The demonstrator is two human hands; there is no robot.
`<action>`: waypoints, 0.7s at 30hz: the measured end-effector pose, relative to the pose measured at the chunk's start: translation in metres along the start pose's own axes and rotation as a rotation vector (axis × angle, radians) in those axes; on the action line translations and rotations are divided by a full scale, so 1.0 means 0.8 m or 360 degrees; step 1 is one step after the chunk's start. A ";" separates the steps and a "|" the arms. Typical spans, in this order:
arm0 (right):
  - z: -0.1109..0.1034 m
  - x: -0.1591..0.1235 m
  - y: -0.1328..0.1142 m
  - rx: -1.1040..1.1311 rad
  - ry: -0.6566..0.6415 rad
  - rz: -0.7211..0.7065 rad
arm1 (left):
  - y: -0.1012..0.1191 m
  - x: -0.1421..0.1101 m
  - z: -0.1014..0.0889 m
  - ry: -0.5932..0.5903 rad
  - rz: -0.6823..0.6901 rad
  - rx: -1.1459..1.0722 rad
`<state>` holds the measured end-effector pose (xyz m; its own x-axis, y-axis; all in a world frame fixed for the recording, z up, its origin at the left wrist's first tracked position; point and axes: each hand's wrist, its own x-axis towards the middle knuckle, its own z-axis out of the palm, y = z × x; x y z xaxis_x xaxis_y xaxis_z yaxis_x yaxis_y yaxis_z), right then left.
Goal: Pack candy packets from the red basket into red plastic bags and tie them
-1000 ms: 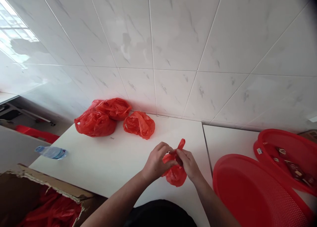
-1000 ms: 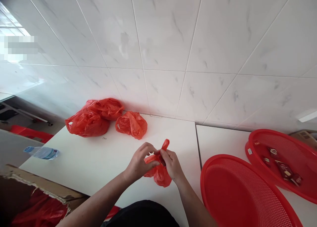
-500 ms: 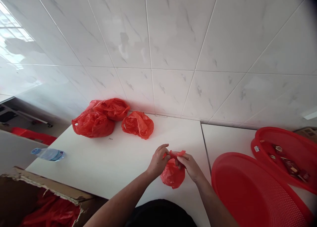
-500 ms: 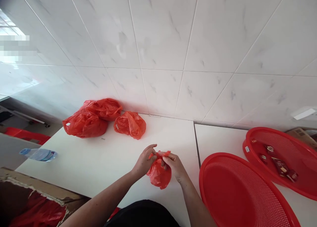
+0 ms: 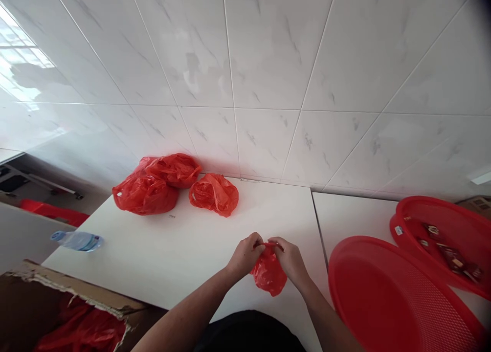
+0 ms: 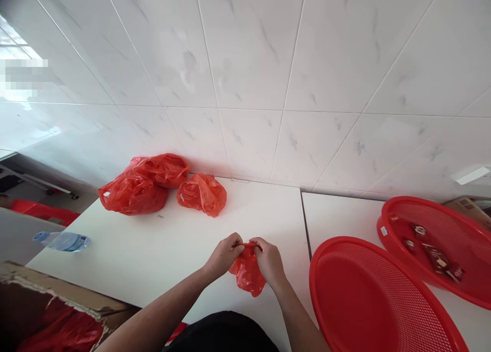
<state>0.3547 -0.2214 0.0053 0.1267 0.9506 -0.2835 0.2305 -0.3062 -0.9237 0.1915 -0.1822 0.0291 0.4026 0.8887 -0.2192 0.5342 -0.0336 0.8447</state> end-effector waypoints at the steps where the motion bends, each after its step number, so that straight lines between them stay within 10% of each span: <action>1: 0.000 0.001 0.002 0.0095 -0.0044 0.0001 | -0.001 -0.001 0.000 -0.0008 0.0009 0.0023; 8: -0.012 0.015 0.043 0.0309 0.0229 0.0091 | -0.033 -0.023 -0.022 -0.0115 0.0209 0.0277; 21: 0.011 0.016 0.101 -0.0253 0.0431 -0.0042 | -0.073 -0.059 -0.053 -0.0730 -0.0246 0.0966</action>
<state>0.3669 -0.2333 -0.0753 0.3663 0.9165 -0.1611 0.3823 -0.3060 -0.8719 0.1097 -0.2032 0.0105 0.4870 0.6301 -0.6048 0.8698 -0.2865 0.4018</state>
